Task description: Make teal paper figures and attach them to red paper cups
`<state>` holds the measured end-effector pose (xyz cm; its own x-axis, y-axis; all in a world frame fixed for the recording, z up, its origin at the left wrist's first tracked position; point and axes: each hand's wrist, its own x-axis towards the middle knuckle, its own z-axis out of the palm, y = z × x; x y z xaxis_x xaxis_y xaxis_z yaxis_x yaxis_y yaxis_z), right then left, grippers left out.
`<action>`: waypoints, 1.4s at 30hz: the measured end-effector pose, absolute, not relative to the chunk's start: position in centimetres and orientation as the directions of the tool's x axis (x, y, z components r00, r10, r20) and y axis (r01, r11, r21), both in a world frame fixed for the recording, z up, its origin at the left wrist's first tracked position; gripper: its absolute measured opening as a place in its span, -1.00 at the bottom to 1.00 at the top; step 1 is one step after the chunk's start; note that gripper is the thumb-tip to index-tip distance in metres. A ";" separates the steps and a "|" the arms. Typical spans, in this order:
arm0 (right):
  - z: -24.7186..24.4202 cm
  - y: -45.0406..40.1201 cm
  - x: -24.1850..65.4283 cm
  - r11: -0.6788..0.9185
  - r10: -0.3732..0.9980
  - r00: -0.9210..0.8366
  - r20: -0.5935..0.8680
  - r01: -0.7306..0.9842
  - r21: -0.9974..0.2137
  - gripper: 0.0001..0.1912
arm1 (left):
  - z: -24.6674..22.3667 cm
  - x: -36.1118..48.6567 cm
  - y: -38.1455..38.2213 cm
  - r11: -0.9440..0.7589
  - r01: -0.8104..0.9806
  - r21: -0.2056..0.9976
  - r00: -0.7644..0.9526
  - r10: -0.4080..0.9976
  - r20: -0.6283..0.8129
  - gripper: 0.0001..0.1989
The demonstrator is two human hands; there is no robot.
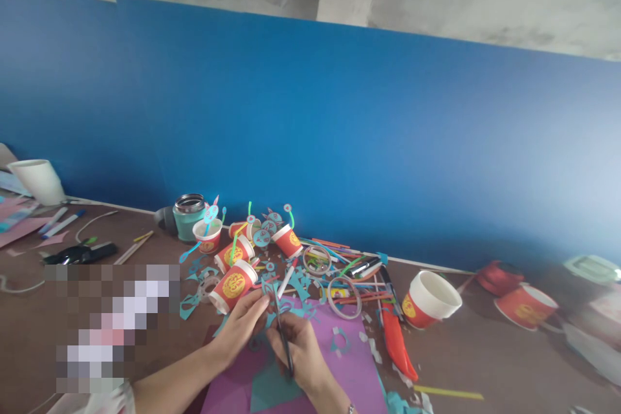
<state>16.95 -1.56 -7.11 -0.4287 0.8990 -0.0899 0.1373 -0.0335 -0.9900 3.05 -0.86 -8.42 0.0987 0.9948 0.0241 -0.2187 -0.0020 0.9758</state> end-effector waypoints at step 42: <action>-7.4 -1.5 17.4 -0.023 0.896 -0.438 -0.076 0.125 -0.992 -0.59 | -7.8 2.8 -0.9 -0.036 -0.127 0.991 0.151 0.987 0.055 -0.61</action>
